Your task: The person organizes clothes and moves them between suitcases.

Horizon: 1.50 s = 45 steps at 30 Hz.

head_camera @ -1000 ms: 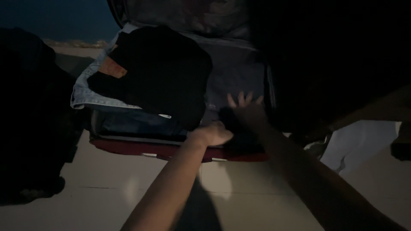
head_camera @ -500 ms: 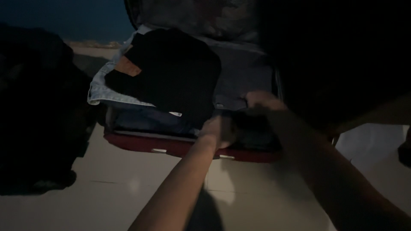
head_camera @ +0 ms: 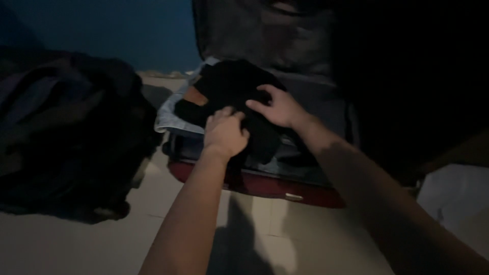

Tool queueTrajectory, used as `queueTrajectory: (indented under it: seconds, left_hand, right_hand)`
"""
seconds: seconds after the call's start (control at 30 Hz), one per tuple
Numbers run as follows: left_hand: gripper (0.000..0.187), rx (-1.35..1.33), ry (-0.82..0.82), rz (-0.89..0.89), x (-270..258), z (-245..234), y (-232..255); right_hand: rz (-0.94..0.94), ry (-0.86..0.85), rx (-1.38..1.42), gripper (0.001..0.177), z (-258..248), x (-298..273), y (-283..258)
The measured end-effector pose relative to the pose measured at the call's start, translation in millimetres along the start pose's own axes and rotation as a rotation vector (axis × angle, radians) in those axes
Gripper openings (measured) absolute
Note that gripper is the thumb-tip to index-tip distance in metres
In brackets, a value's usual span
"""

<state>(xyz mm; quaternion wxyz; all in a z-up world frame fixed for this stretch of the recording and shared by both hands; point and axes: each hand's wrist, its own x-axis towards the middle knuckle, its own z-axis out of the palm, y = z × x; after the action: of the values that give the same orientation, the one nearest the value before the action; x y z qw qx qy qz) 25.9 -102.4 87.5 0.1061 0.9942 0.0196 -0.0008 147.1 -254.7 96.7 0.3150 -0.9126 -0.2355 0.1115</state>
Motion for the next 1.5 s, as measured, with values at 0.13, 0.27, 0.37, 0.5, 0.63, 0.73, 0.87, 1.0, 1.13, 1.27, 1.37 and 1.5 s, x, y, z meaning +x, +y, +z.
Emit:
queueTrajectory:
  seconds: [0.13, 0.27, 0.37, 0.5, 0.63, 0.73, 0.87, 1.0, 1.13, 1.27, 1.37, 1.5]
  left_hand:
    - [0.064, 0.001, 0.148, -0.237, -23, -14, -54]
    - [0.075, 0.006, 0.037, -0.435, -49, -19, -80]
    - [0.073, 0.002, -0.113, -0.530, -60, -29, -93]
    - [0.067, -0.031, -0.233, -0.488, -67, -26, -112]
    - [0.058, -0.010, -0.248, -0.459, -78, -29, -114]
    - [0.059, -0.047, -0.228, -0.435, -73, -6, -131]
    - [0.069, -0.120, -0.202, -0.448, -71, -6, -137]
    - [0.102, -0.101, -0.145, -0.492, -75, -43, -116]
    - [0.124, -0.054, -0.157, -0.521, -69, -45, -108]
    - [0.118, -0.040, -0.191, -0.517, -54, -21, -114]
    - [0.110, -0.078, -0.248, -0.558, -46, -8, -111]
    - [0.112, -0.054, -0.320, -0.584, -36, 1, -114]
  right_hand:
    - [-0.236, 0.053, 0.139, 0.088, 39, 17, -28]
    - [-0.189, -0.190, 0.162, 0.091, 70, 19, -60]
    - [-0.095, -0.270, -0.129, 0.097, 78, 27, -71]
    - [-0.006, -0.345, -0.316, 0.104, 75, 34, -88]
    - [-0.004, -0.297, -0.417, 0.094, 85, 48, -80]
    - [0.061, -0.288, -0.480, 0.085, 93, 51, -79]
    - [-0.011, -0.225, -0.499, 0.080, 99, 48, -78]
    - [0.051, -0.247, -0.568, 0.080, 98, 37, -83]
    - [0.069, -0.229, -0.545, 0.077, 92, 22, -96]
    - [0.085, -0.206, -0.534, 0.077, 96, 12, -99]
    - [0.025, -0.150, -0.593, 0.075, 104, 6, -96]
    - [-0.002, -0.168, -0.777, 0.090, 107, -1, -101]
